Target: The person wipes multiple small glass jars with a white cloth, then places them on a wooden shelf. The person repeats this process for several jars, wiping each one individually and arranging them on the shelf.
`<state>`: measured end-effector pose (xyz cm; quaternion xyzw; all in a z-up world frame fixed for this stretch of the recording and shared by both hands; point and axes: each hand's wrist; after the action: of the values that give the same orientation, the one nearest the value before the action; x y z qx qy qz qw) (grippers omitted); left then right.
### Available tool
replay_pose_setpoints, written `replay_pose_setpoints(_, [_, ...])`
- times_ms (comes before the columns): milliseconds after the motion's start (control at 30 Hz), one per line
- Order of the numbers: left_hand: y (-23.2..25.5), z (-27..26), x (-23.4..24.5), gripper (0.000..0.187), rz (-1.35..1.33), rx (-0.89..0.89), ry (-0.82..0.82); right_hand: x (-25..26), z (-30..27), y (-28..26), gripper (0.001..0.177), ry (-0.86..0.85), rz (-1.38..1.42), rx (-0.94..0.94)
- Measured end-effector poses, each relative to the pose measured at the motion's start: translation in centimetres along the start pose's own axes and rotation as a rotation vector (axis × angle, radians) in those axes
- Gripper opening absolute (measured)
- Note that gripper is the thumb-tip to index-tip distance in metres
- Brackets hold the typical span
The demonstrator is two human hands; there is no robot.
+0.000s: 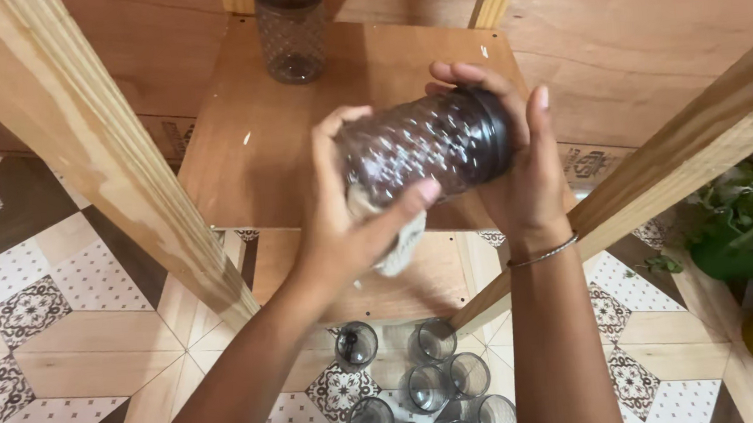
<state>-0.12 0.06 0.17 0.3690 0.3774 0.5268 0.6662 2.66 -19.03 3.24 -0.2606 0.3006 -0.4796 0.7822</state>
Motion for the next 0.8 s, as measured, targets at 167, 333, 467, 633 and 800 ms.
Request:
replay_pose_setpoints(167, [0.0,-0.4,-0.6,0.073,-0.530,0.492,0.052,-0.7,-0.7,3.0,0.060,0.027,-0.047,0.213])
replay_pose_setpoints(333, [1.2,-0.9,-2.7,0.071,-0.441,0.227,0.114,-0.4,-0.5,3.6,0.045,0.094,0.010,0.151])
replay_pose_setpoints(467, [2.3,-1.8,-3.6,0.076,-0.208,0.069,0.231,-0.7,-0.2,3.3,0.042,0.149,0.111,0.065])
replay_pose_setpoints(633, [0.9,-1.2,-2.5,0.083,0.019,0.247,0.275,-0.9,0.3,3.2,0.061,0.251,-0.053,-0.150])
replay_pose_setpoints(800, [-1.1,0.1,-1.4,0.099,-0.002,0.019,0.279,-2.0,0.4,5.0,0.067,0.215,0.100,-0.151])
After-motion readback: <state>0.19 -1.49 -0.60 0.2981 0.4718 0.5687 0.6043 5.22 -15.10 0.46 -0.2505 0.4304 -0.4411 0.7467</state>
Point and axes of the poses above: each hand's wrist, its own z-axis towards the middle knuckle, its own x-axis out of the back of the hand, y = z × x, and after that the axes turned 11 degrees about x, right-handed
